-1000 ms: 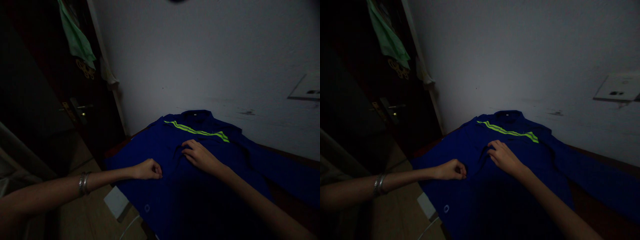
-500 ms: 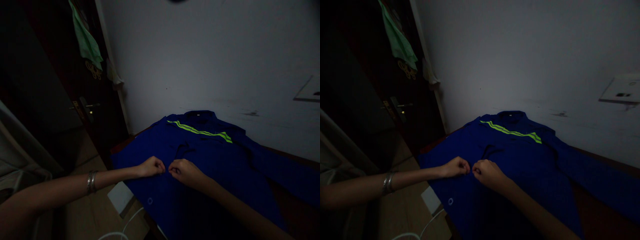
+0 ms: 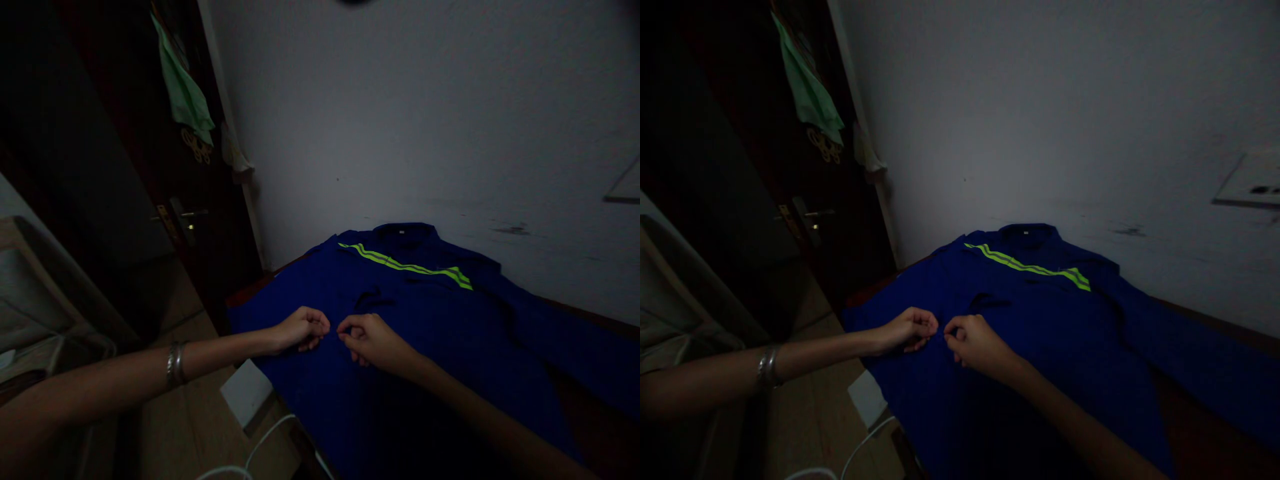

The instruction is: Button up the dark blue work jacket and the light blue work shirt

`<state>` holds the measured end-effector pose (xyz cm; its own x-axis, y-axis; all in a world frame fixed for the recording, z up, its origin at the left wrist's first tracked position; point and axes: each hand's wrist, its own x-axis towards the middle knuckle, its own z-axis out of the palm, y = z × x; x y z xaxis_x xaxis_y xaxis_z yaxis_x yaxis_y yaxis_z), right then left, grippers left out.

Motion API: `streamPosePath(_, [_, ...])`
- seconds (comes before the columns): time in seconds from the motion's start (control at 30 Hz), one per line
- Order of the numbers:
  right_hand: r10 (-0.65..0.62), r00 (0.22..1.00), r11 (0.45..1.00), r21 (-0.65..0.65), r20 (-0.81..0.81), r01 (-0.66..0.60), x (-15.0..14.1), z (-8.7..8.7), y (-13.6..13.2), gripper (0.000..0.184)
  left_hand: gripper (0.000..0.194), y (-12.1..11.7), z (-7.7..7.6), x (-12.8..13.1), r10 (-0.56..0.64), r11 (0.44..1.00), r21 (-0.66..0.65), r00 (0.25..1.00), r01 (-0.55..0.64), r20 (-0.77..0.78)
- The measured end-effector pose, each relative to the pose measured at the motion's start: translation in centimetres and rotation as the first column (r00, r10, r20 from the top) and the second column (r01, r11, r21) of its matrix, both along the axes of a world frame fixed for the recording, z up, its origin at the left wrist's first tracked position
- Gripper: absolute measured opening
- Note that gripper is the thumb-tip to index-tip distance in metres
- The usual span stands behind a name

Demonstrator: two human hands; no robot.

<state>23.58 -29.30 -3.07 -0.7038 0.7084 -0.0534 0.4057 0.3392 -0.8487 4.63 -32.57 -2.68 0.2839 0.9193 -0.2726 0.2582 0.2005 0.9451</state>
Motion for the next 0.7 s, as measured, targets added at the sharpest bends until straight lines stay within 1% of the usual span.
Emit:
streamPosePath(0.1, [-0.009, 0.999, 1.000, -0.016, -0.054, 0.008, -0.1, 0.4, 0.0, 0.025, 0.012, 0.2, 0.2, 0.2, -0.023, 1.000, 0.017, 0.999, 0.022, 0.031])
streamPosePath(0.23, [-0.047, 0.993, 0.999, -0.027, -0.109, 0.045, -0.2, 0.8, 0.0, 0.021, 0.013, 0.3, 0.7, 0.8, -0.008, 1.000, 0.026, 0.999, 0.007, 0.044])
streamPosePath(0.33, [-0.082, 0.988, 0.994, -0.087, -0.132, 0.071, -0.3, 0.9, 0.3, 0.018, 0.012, 0.3, 0.8, 1.2, -0.001, 1.000, 0.023, 0.999, -0.001, 0.048])
streamPosePath(0.4, [-0.080, 0.984, 0.987, -0.152, -0.159, 0.056, -0.3, 0.8, 0.5, 0.018, 0.012, 0.4, 0.8, 1.3, -0.001, 1.000, 0.023, 0.998, -0.001, 0.057])
streamPosePath(0.53, [-0.070, 0.979, 0.962, -0.273, -0.189, 0.016, -0.4, 0.5, 0.9, 0.022, 0.011, 0.5, 0.6, 1.3, -0.001, 0.999, 0.034, 0.997, -0.002, 0.078])
streamPosePath(0.6, [-0.072, 0.981, 0.955, -0.296, -0.181, 0.016, -0.5, 0.5, 1.1, 0.026, 0.011, 0.6, 0.6, 1.2, 0.000, 0.999, 0.032, 0.997, -0.002, 0.073])
streamPosePath(0.7, [-0.056, 0.982, 0.955, -0.296, -0.179, 0.000, -0.5, 0.6, 1.2, 0.031, 0.011, 0.8, 0.6, 1.2, 0.003, 0.999, 0.040, 0.997, -0.006, 0.078])
